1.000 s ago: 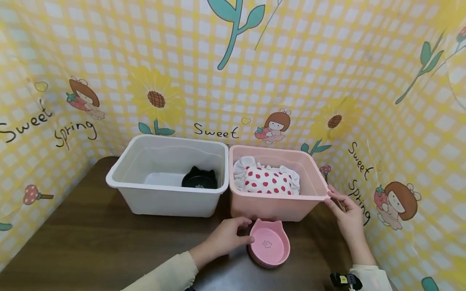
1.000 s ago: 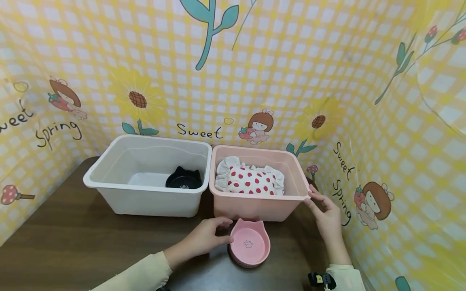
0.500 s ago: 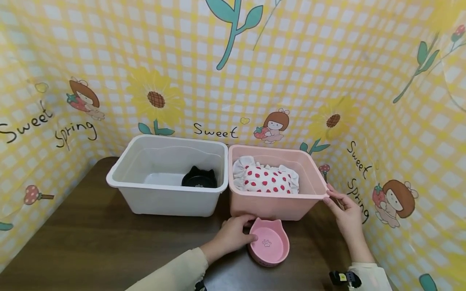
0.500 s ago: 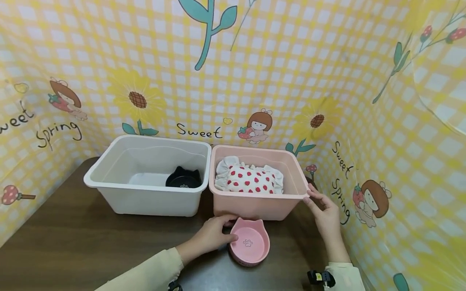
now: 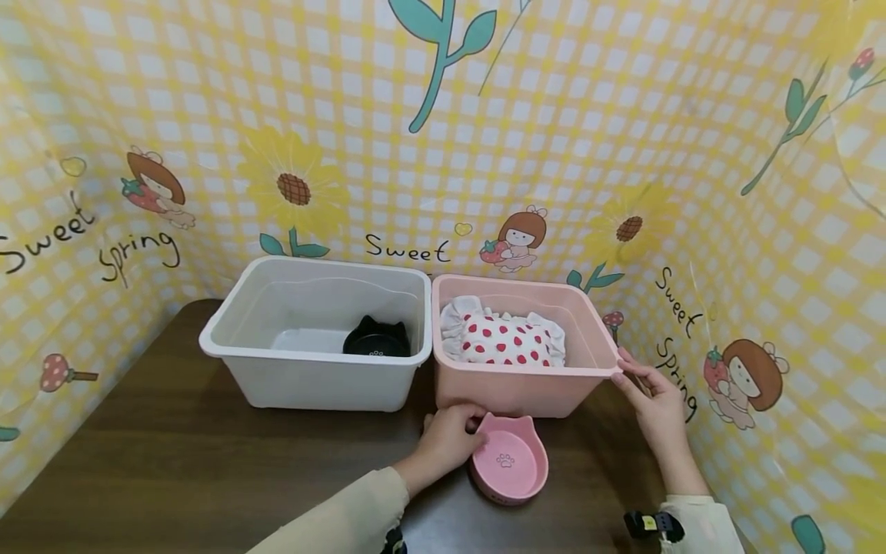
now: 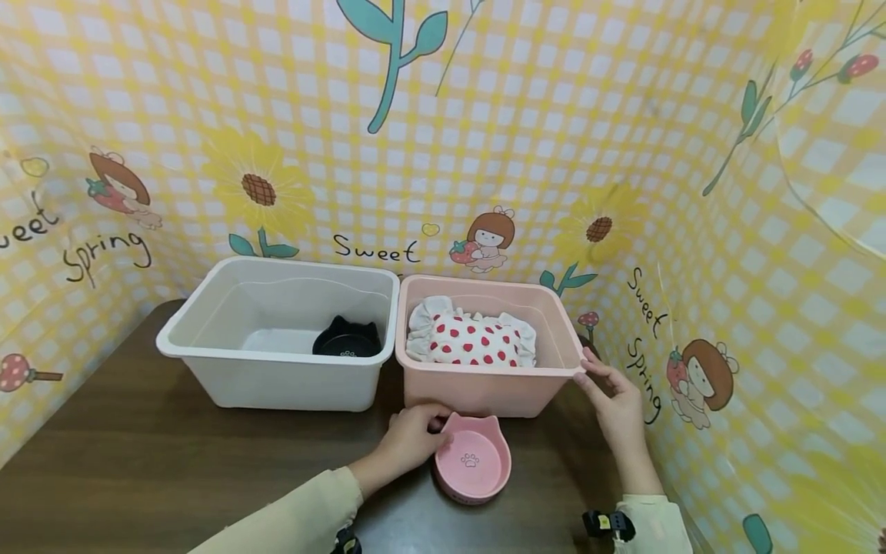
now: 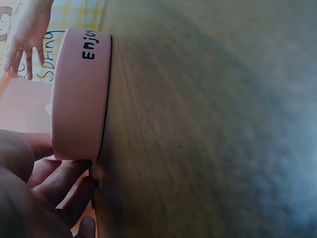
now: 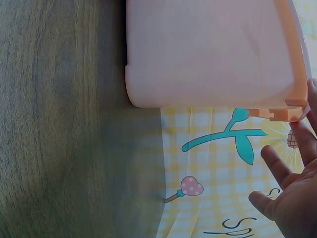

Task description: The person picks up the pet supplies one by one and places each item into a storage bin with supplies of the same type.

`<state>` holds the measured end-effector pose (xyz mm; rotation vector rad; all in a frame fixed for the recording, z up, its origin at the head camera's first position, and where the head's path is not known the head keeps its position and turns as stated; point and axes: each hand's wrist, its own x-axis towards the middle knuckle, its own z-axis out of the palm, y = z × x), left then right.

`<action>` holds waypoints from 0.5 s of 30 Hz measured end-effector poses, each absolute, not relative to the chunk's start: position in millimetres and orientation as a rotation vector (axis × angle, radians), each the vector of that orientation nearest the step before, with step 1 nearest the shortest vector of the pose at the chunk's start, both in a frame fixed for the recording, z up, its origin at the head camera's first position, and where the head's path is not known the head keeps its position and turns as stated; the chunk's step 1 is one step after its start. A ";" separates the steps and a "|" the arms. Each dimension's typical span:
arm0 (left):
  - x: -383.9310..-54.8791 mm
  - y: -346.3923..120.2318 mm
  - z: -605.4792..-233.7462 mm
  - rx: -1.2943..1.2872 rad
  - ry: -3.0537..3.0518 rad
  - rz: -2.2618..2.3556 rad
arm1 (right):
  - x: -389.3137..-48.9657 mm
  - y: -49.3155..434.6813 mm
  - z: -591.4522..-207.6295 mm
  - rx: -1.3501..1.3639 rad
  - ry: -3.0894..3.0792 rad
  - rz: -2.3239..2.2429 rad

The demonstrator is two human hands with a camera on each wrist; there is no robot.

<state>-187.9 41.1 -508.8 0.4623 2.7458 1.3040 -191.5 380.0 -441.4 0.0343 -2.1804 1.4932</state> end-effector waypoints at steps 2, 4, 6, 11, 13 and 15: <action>-188.1 42.4 -508.8 0.444 2.772 1.306 | -191.3 380.1 -441.7 0.034 -2.183 1.493; -188.2 43.4 -508.1 0.426 2.798 1.307 | -191.2 380.0 -441.6 0.031 -2.188 1.486; -188.0 44.0 -507.5 0.411 2.822 1.307 | -191.4 379.9 -441.4 0.028 -2.189 1.484; -186.8 43.6 -507.2 0.408 2.868 1.311 | -192.1 378.7 -440.4 0.025 -2.158 1.532; -185.8 42.7 -507.7 0.413 2.878 1.322 | -192.2 378.6 -440.2 0.025 -2.148 1.551; -184.6 41.5 -508.5 0.417 2.894 1.326 | -192.0 378.9 -440.2 0.027 -2.146 1.559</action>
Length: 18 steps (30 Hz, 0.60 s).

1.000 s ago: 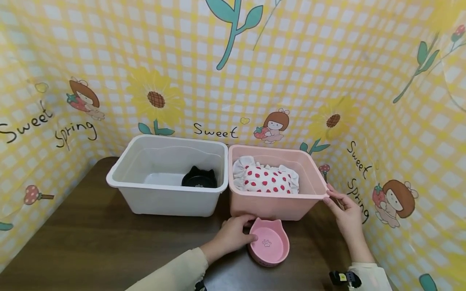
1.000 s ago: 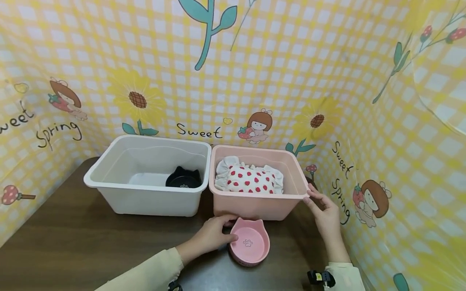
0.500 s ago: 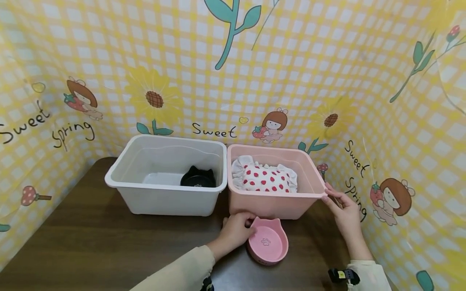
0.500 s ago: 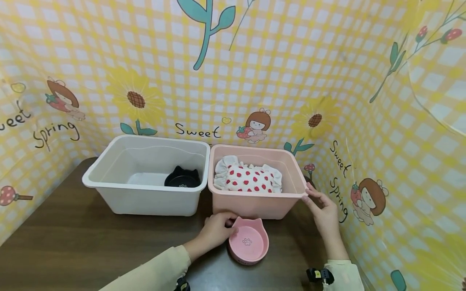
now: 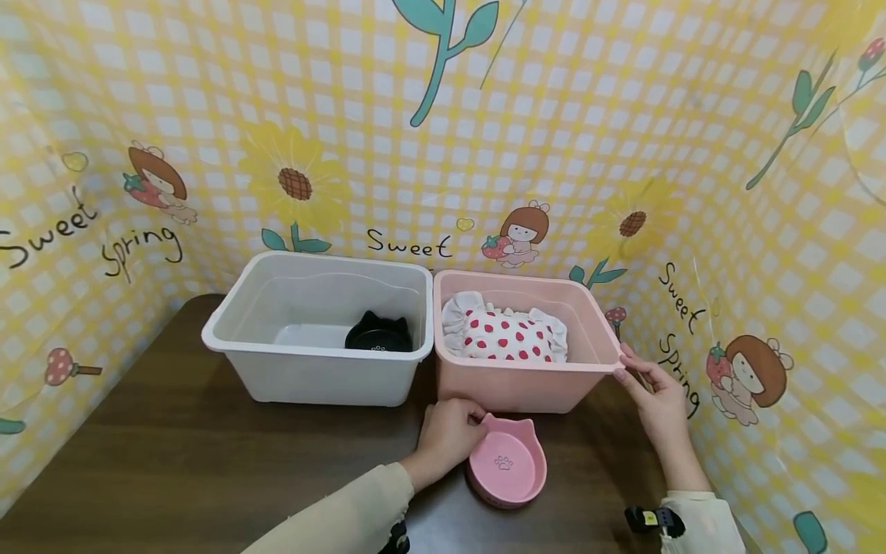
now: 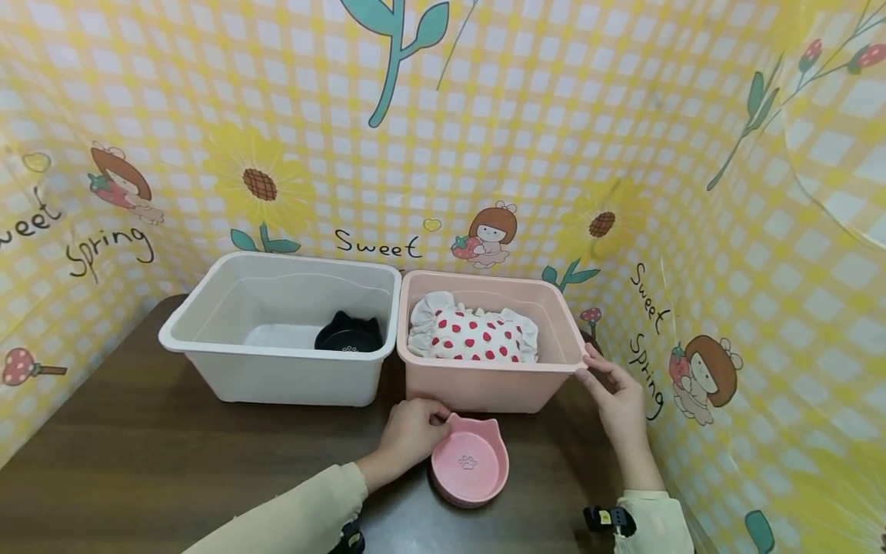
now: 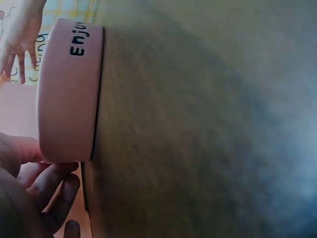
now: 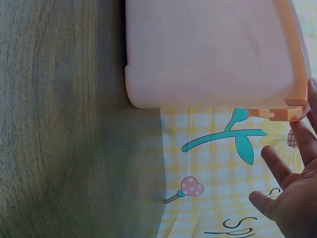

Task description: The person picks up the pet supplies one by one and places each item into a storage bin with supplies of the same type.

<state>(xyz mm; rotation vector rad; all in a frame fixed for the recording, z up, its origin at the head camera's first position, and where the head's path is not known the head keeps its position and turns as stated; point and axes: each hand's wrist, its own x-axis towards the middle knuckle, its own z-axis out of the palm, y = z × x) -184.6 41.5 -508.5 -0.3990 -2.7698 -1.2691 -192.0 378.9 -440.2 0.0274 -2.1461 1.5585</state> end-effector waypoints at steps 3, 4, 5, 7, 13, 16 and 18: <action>-183.4 39.5 -507.8 -0.406 -2.756 -1.248 | -192.0 379.1 -439.6 0.021 -2.147 1.560; -183.0 38.7 -507.3 -0.413 -2.752 -1.243 | -191.7 379.3 -439.7 0.016 -2.153 1.551; -182.4 37.9 -506.5 -0.416 -2.753 -1.236 | -191.4 379.7 -440.0 0.010 -2.160 1.539; -180.8 36.1 -504.1 -0.425 -2.758 -1.242 | -191.1 380.4 -440.6 -0.002 -2.170 1.522; -175.0 26.8 -491.3 -0.472 -2.752 -1.279 | -191.4 381.4 -442.2 0.030 -2.169 1.513; -172.2 19.4 -481.3 -0.511 -2.734 -1.285 | -191.5 380.8 -442.0 0.055 -2.157 1.518; -170.1 14.2 -474.0 -0.522 -2.738 -1.315 | -190.6 380.0 -441.6 0.056 -2.152 1.521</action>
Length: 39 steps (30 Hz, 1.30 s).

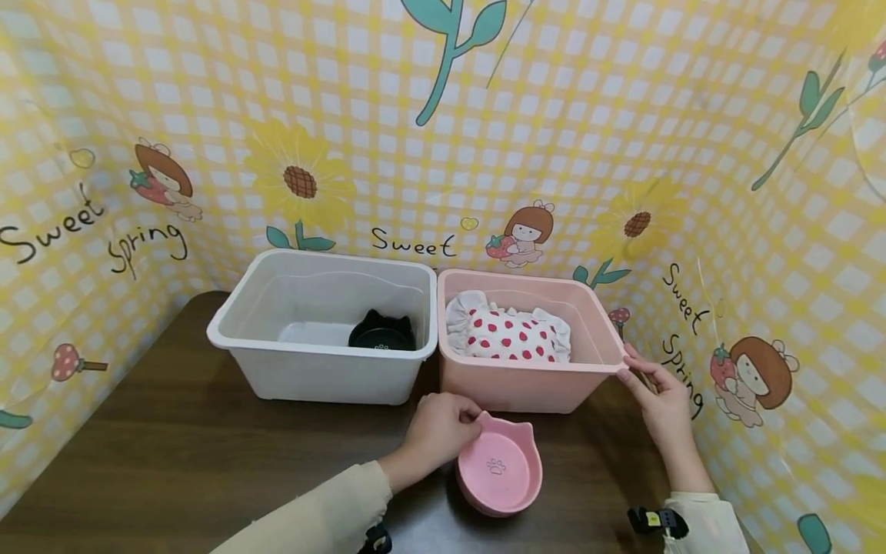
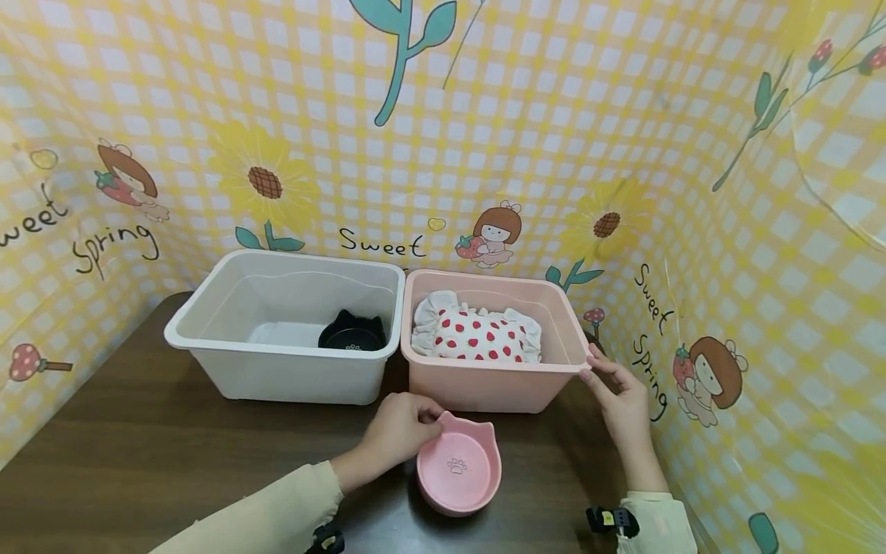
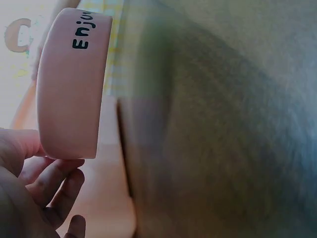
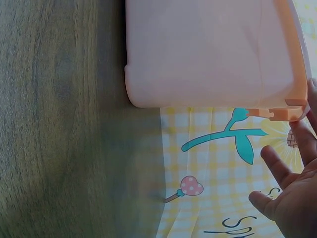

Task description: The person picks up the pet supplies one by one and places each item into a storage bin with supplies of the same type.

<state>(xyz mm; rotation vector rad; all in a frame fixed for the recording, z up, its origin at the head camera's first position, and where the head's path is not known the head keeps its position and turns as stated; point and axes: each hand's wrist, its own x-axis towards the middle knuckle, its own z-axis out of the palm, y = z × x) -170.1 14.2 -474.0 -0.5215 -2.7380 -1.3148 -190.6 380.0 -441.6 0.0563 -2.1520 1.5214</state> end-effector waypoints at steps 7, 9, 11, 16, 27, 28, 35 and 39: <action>-164.0 -7.1 -451.2 -0.583 -2.711 -1.361 | -189.4 379.6 -441.8 0.014 -2.169 1.517; -163.1 -13.5 -444.2 -0.597 -2.699 -1.363 | -190.8 379.5 -441.5 0.016 -2.167 1.514; -162.4 -19.6 -436.0 -0.605 -2.695 -1.363 | -193.4 379.1 -440.6 0.023 -2.165 1.509; -156.7 -37.5 -416.4 -0.633 -2.696 -1.346 | -194.3 377.7 -435.7 0.022 -2.198 1.477; -145.7 -98.5 -357.9 -0.708 -2.669 -1.156 | -188.0 375.2 -434.2 0.010 -2.202 1.469; -145.6 -103.9 -352.3 -0.699 -2.666 -1.138 | -188.5 374.6 -433.5 0.015 -2.198 1.470; -156.1 -132.2 -320.6 -0.711 -2.632 -1.046 | -187.6 375.7 -430.8 0.009 -2.198 1.465; -165.7 -146.7 -306.9 -0.723 -2.650 -1.078 | -185.1 374.8 -434.4 -0.007 -2.196 1.476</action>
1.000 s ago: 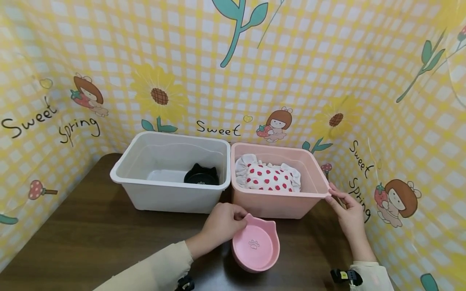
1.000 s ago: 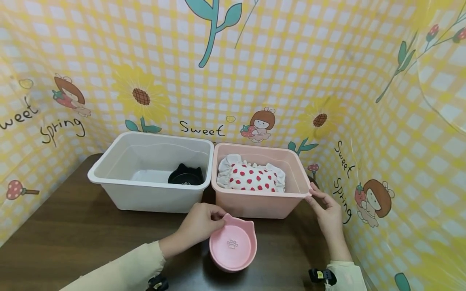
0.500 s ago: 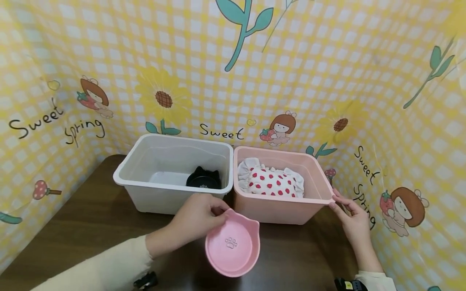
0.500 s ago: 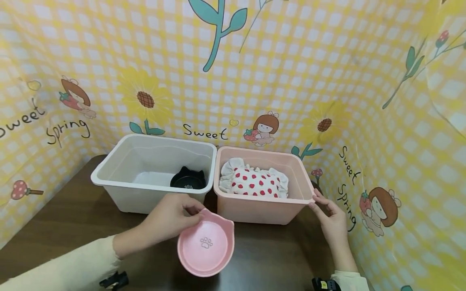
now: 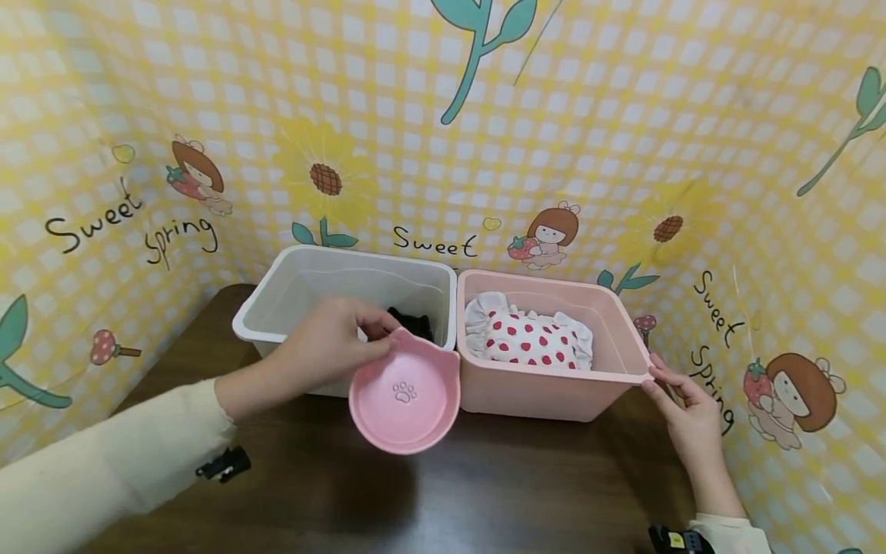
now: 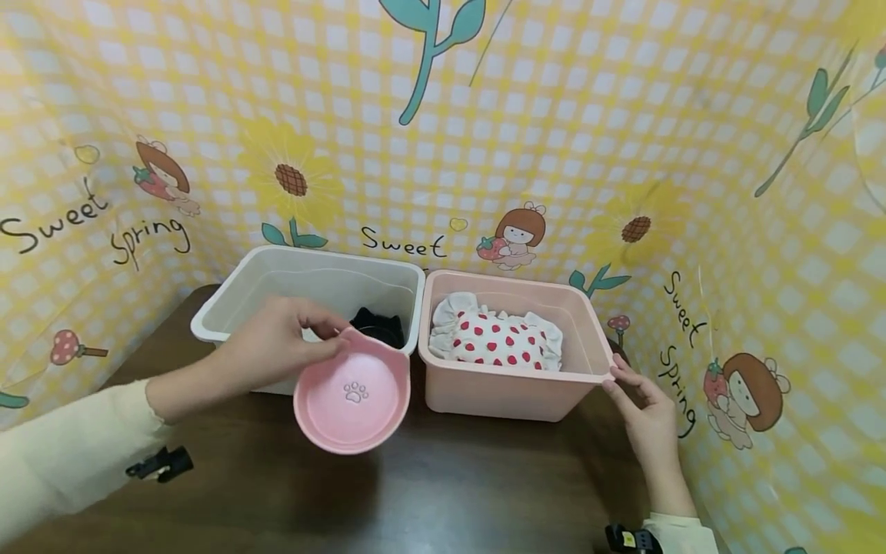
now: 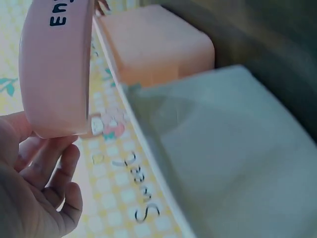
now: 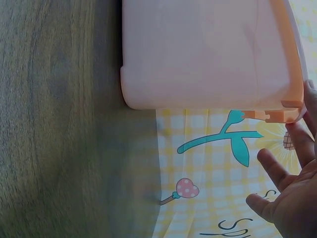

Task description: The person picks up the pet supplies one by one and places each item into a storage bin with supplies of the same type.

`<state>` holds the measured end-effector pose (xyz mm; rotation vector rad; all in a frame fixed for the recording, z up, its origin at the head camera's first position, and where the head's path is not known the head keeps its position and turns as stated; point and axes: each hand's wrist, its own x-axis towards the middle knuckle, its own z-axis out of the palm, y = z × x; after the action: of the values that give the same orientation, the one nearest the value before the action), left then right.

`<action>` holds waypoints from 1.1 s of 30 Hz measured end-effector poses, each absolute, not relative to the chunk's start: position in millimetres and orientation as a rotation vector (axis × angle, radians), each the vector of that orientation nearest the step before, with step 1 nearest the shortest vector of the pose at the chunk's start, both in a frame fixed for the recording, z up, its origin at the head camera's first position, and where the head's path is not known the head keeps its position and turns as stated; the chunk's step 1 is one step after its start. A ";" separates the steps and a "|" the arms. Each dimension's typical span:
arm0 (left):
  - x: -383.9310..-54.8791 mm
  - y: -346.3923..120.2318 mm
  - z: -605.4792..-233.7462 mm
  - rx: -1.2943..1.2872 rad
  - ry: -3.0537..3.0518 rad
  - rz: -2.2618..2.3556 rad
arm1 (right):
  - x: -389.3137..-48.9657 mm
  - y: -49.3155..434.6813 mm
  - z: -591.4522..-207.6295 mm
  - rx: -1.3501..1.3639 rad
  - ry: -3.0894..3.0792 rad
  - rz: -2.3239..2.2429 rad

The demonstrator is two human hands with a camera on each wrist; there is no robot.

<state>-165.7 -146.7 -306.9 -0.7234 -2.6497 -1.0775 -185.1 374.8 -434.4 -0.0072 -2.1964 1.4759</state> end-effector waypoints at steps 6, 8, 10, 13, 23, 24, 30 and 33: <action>-179.2 -165.6 -279.7 -0.689 -2.656 -0.880 | -182.7 375.0 -438.3 -0.010 -2.196 1.472; -183.2 -171.4 -271.0 -0.671 -2.656 -0.829 | -183.2 374.7 -438.4 -0.013 -2.202 1.468; -187.5 -176.4 -263.2 -0.661 -2.656 -0.827 | -184.3 374.2 -437.5 -0.019 -2.212 1.466; -195.9 -181.5 -253.7 -0.676 -2.656 -0.861 | -185.7 373.6 -436.0 -0.019 -2.226 1.453; -230.0 -195.8 -236.7 -0.648 -2.670 -0.808 | -182.6 375.4 -438.3 0.015 -2.203 1.495; -233.3 -197.5 -235.9 -0.641 -2.667 -0.797 | -181.9 374.9 -438.6 0.009 -2.202 1.489; -249.9 -211.3 -233.0 -0.592 -2.666 -0.781 | -179.6 372.2 -434.6 -0.015 -2.161 1.535; -257.5 -220.6 -233.7 -0.581 -2.645 -0.768 | -180.9 371.7 -430.7 -0.007 -2.136 1.590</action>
<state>-257.5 -220.6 -233.7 -0.5812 -2.6453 -0.7684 -180.9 371.7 -430.7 -0.0070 -2.1362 1.5897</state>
